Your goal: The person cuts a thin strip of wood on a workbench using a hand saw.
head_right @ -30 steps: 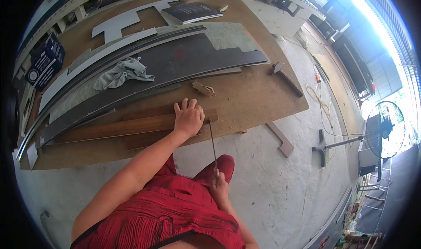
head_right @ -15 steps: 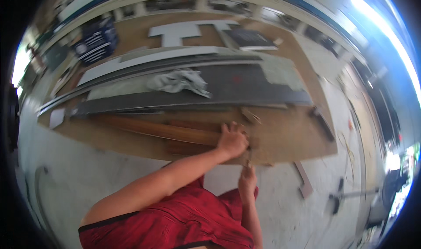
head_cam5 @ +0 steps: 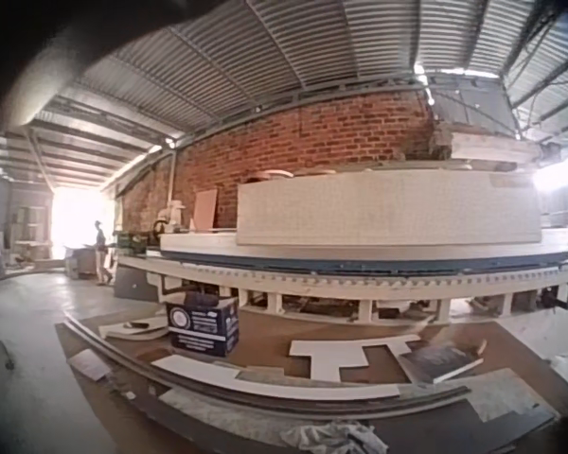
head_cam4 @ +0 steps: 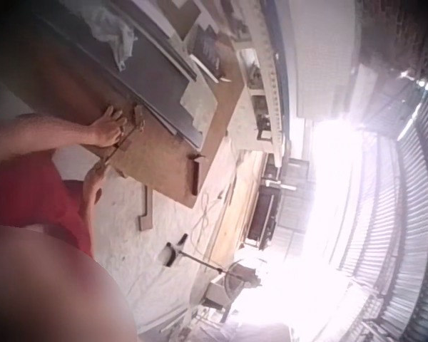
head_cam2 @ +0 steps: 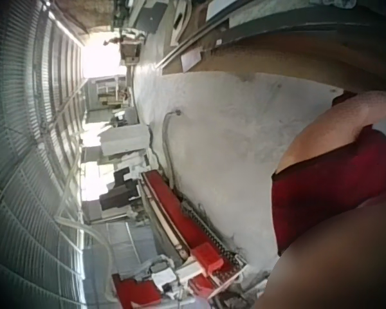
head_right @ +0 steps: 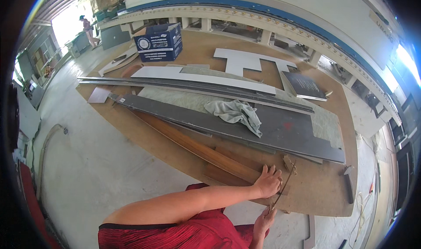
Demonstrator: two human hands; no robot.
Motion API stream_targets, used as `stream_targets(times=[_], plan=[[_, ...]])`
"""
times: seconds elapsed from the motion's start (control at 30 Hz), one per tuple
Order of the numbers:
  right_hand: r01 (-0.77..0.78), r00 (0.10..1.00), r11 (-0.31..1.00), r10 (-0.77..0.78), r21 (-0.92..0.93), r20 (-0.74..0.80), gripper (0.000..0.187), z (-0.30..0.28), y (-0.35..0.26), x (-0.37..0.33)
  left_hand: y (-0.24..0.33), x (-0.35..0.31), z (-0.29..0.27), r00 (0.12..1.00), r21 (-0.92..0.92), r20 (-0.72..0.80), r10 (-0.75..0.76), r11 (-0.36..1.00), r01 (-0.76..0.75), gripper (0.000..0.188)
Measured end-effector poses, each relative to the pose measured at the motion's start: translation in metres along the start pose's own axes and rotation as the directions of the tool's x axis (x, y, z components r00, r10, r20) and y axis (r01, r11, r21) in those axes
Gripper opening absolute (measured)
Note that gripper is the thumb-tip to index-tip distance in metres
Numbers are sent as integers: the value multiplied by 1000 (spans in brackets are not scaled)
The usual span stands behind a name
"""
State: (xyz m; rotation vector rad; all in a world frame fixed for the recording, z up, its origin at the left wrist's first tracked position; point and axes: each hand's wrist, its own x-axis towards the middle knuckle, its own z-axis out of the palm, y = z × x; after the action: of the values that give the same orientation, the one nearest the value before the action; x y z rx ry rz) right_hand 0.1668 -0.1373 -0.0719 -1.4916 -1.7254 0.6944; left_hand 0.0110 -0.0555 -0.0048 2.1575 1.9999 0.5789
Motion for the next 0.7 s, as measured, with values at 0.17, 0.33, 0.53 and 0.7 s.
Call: stream_targets(times=[0.17,0.33,0.53,0.7], plan=[[-41,998,996,44,-75,34,17,1,8,1,-1,0,-2,1000,1,14,-5,1000,5,35],[-39,999,998,39,-48,5,16,0,-13,-1,-3,0,-3,1000,-3,16,-3,1000,3,34],[-37,999,998,37,-54,10,15,0,-15,-1,-6,-1,7,995,40,-100,19,999,-15,34],[-60,998,996,61,-63,19,15,-4,-11,-1,-1,-2,4,995,27,-94,21,999,-19,33]])
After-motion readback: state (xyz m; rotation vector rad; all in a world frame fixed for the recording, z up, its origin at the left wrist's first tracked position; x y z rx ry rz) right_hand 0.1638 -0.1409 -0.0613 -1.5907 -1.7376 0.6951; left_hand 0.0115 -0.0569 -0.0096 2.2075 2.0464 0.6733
